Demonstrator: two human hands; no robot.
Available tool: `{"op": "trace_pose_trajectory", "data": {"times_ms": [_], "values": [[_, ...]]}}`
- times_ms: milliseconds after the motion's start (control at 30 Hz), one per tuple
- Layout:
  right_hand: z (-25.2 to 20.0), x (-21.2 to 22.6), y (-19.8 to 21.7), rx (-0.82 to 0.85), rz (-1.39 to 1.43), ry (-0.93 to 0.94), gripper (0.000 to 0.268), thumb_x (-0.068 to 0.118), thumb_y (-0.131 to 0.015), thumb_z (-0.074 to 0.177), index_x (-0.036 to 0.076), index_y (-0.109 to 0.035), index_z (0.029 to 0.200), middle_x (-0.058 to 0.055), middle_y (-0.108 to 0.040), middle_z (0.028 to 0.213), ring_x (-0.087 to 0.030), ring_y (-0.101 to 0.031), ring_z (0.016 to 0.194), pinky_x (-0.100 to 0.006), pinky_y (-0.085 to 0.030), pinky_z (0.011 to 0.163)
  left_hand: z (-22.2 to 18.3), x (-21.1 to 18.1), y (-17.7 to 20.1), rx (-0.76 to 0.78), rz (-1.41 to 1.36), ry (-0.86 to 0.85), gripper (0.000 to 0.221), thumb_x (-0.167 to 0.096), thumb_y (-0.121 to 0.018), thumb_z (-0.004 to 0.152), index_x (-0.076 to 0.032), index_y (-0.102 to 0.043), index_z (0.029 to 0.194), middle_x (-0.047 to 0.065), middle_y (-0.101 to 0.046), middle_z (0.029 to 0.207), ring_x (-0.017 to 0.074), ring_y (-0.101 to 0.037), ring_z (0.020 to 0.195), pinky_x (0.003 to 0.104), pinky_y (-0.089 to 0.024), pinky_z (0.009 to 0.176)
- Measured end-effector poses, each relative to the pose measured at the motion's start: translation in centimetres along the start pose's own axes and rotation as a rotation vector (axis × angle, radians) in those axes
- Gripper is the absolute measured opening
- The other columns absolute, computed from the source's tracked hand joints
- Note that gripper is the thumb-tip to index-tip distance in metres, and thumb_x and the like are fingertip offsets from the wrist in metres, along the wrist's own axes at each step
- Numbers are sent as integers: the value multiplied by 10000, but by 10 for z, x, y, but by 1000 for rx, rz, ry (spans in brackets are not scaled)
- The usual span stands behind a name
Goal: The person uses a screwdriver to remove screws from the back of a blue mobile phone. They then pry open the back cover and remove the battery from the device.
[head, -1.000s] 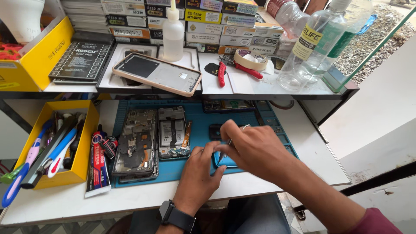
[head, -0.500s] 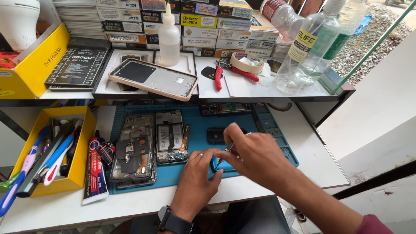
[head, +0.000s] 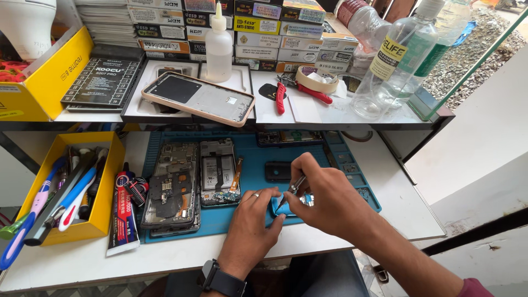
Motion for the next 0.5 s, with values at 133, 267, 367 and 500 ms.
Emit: {"op": "trace_pose_trajectory", "data": {"times_ms": [133, 267, 367, 500], "values": [[0, -4, 10, -74, -1, 6, 390, 107, -804, 789, 33, -481, 995, -122, -728, 775, -251, -809, 749, -344, -653, 671, -2, 4, 0, -1, -35, 31, 396, -128, -781, 820, -20, -655, 1179, 97, -728, 1149, 274, -641, 1134, 415, -544, 935], [-4, -16, 13, -107, 26, -42, 396, 115, -818, 785, 30, -488, 988, -116, -738, 769, -238, -810, 717, -348, -645, 639, -5, 11, -3, -35, -57, 5, 440, -119, -753, 854, 1, -640, 1262, 88, -731, 1056, 275, -650, 1111, 404, -535, 959], [-7, -21, 11, -100, 69, -106, 407, 114, -819, 770, 47, -497, 1010, -104, -749, 770, -227, -822, 716, -347, -650, 632, -3, 15, -8, -38, -62, -27, 477, -96, -767, 819, 32, -629, 1256, 107, -729, 1038, 296, -639, 1133, 423, -500, 1001], [-10, -32, -4, -35, 126, -179, 401, 113, -818, 778, 75, -518, 1041, -101, -765, 805, -230, -821, 762, -328, -667, 716, 2, 39, -26, 68, -66, 40, 460, -97, -762, 834, 40, -611, 1247, 119, -724, 1068, 302, -610, 1214, 448, -480, 1017]]}}
Point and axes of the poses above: each hand's wrist, its own z-axis towards the middle knuckle, its own y-axis out of the back of the hand, x = y × z, the point moved 9 cm from there along z, towards the middle knuckle
